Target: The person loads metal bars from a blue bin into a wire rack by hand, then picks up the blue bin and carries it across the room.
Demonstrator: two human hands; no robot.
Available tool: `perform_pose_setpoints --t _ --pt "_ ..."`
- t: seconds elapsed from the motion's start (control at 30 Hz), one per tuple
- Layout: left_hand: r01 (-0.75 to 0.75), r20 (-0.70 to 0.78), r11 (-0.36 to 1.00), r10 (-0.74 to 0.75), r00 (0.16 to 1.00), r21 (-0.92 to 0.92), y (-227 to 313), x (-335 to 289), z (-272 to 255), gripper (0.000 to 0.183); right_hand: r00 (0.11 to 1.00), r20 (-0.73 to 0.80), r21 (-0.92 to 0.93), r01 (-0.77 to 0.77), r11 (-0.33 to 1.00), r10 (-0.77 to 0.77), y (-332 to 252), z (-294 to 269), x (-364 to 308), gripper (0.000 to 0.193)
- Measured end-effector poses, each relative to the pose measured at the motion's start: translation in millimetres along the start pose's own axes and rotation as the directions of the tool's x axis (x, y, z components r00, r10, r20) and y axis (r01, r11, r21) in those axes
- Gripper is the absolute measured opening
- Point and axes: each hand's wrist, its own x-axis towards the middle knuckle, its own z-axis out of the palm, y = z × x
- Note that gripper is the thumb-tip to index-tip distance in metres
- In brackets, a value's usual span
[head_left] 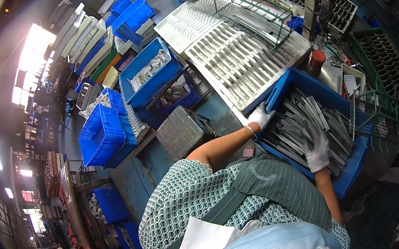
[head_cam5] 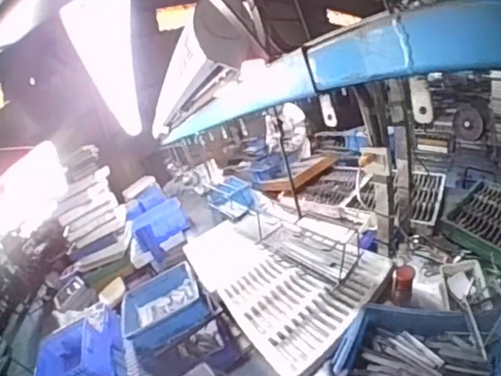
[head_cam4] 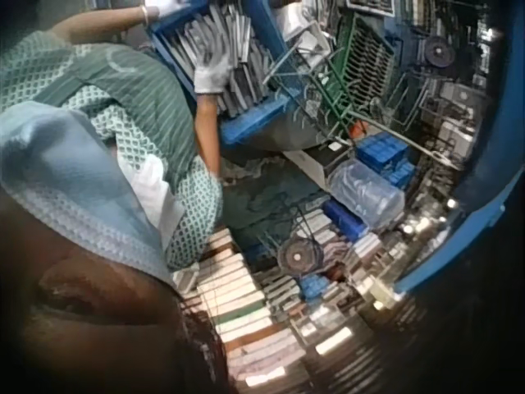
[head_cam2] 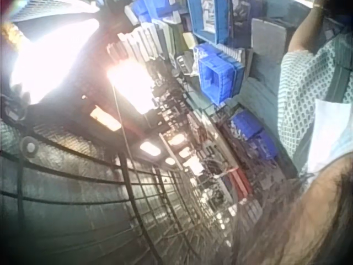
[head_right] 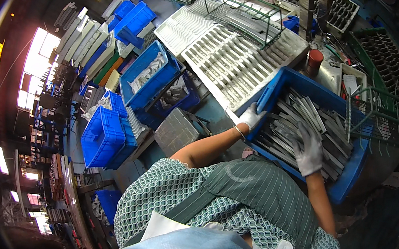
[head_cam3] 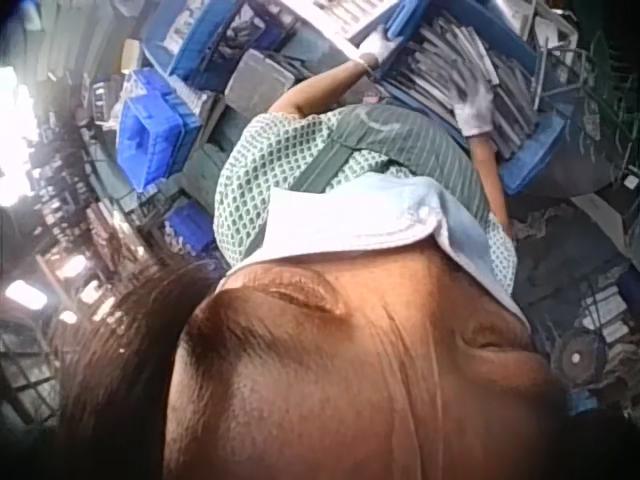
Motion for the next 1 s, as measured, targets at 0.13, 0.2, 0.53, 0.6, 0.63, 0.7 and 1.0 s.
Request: perform_pose_setpoints --t 0.13,0.2,0.53,0.6,0.63,0.7,1.0 --pt "-0.319 -0.189 0.947 0.305 0.933 -0.046 23 20 -50 0.044 0.980 0.009 0.104 0.199 0.974 -0.201 -38 3 81 0.046" --pt "-0.512 -0.444 0.856 0.432 0.785 -0.071 32 47 -93 0.033 0.965 0.019 0.244 0.247 0.938 -0.260 -53 11 120 0.047" --pt "-0.211 -0.362 0.921 0.328 0.872 0.326 97 216 -230 0.043 0.983 -0.182 -0.045 -0.018 0.999 0.010 -52 78 308 0.046" --pt "-0.124 -0.253 0.881 0.262 0.931 0.457 99 238 -236 0.048 0.975 -0.125 -0.117 -0.197 0.973 0.182 -44 83 324 0.050" --pt "-0.083 -0.231 0.866 0.223 0.947 0.492 100 246 -236 0.050 0.953 -0.067 -0.086 -0.299 0.950 0.294 -40 84 331 0.052" --pt "-0.078 -0.150 0.853 0.179 0.972 0.515 100 254 -232 0.055 0.941 -0.043 -0.139 -0.339 0.930 0.337 -34 88 334 0.055" --pt "-0.345 0.173 0.883 0.303 0.937 0.320 137 271 -200 0.047 0.916 0.063 -0.478 -0.320 0.818 0.395 -7 83 335 0.069"
